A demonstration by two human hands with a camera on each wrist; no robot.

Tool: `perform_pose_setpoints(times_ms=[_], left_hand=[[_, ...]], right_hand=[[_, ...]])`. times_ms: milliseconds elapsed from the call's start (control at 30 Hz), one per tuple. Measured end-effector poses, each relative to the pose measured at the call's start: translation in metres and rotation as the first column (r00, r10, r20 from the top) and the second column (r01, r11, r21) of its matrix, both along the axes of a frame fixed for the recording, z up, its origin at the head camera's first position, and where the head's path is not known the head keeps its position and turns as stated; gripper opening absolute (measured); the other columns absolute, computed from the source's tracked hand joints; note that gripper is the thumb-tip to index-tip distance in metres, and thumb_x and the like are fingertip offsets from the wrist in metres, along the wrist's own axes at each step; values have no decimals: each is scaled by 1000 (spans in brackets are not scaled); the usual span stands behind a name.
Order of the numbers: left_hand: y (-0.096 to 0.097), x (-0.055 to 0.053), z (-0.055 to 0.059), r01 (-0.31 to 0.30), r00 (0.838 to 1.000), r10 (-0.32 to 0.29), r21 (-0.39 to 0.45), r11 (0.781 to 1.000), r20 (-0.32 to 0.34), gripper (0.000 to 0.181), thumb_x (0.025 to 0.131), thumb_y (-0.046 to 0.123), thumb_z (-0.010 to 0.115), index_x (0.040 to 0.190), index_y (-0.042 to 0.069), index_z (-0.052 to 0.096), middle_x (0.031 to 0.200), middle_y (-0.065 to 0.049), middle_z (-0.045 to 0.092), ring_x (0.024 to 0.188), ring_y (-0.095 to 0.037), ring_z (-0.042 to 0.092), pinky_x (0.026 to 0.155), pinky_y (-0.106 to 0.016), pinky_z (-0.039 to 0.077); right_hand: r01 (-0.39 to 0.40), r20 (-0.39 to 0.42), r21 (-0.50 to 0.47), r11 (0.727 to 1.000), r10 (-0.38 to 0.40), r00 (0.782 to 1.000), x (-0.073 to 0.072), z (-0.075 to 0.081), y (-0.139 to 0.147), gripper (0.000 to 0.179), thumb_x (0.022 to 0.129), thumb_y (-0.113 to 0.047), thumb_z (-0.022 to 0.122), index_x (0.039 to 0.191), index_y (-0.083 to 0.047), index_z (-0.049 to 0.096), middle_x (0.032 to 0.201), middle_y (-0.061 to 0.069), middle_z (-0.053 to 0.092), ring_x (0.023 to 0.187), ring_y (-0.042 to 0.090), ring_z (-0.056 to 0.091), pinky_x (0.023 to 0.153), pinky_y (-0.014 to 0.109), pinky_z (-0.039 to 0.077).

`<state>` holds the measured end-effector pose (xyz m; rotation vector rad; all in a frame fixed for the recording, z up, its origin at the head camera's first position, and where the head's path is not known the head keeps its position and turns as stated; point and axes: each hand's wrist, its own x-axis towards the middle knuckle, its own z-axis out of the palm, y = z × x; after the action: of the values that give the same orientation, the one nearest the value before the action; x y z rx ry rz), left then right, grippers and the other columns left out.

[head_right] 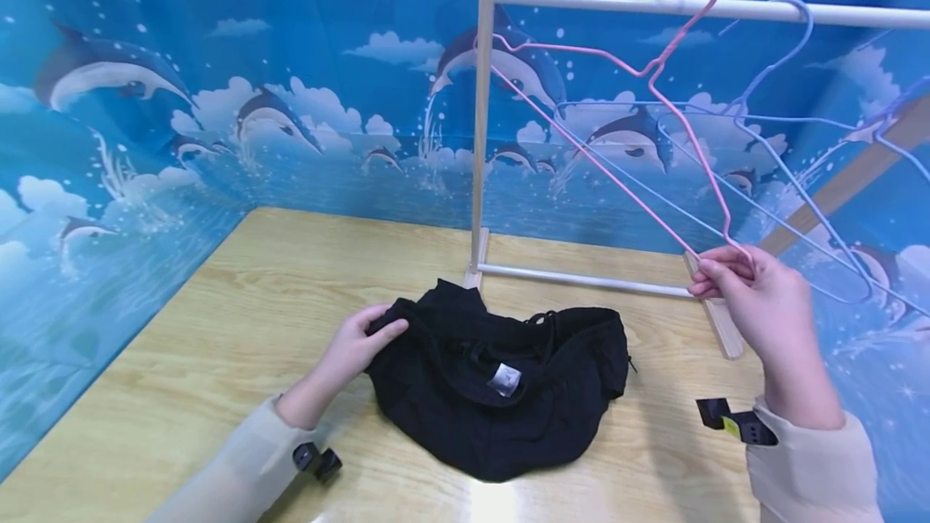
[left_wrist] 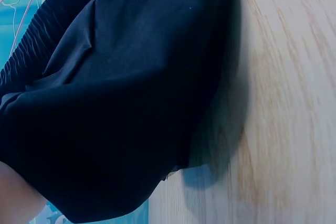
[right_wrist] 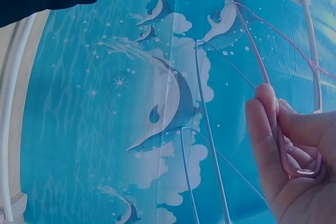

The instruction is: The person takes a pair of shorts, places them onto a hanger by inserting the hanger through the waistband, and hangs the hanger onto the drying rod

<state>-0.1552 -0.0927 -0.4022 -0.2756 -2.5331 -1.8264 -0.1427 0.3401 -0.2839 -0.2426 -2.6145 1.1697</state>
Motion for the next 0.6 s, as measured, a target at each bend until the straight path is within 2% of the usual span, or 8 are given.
perform_pose_setpoints(times_ms=[200,400,600], left_hand=[[1,0,-1,3,1000,-3,3,1000,11,35,91,19,68,121,0,66,123,-17,66,119,-31,59,105,-46,45],[2,0,-1,3,1000,-3,-2,1000,17,36,91,19,68,121,0,65,124,-17,65,120,-31,58,106,-46,44],[3,-1,-2,6,1000,-6,-13,1000,15,37,90,21,69,121,2,66,124,-15,66,121,-31,58,106,-46,44]], right_hand=[[8,-3,77,997,-8,1000,4,-4,2,21,102,-24,48,106,-7,60,68,-31,59,63,-8,63,60,3,47],[-18,-10,139,990,20,1000,7,-10,6,30,103,-22,46,111,2,60,69,-27,59,62,-6,62,58,5,48],[-41,-27,139,989,46,999,11,-13,9,28,103,-19,46,110,5,59,69,-25,60,61,-6,61,57,8,51]])
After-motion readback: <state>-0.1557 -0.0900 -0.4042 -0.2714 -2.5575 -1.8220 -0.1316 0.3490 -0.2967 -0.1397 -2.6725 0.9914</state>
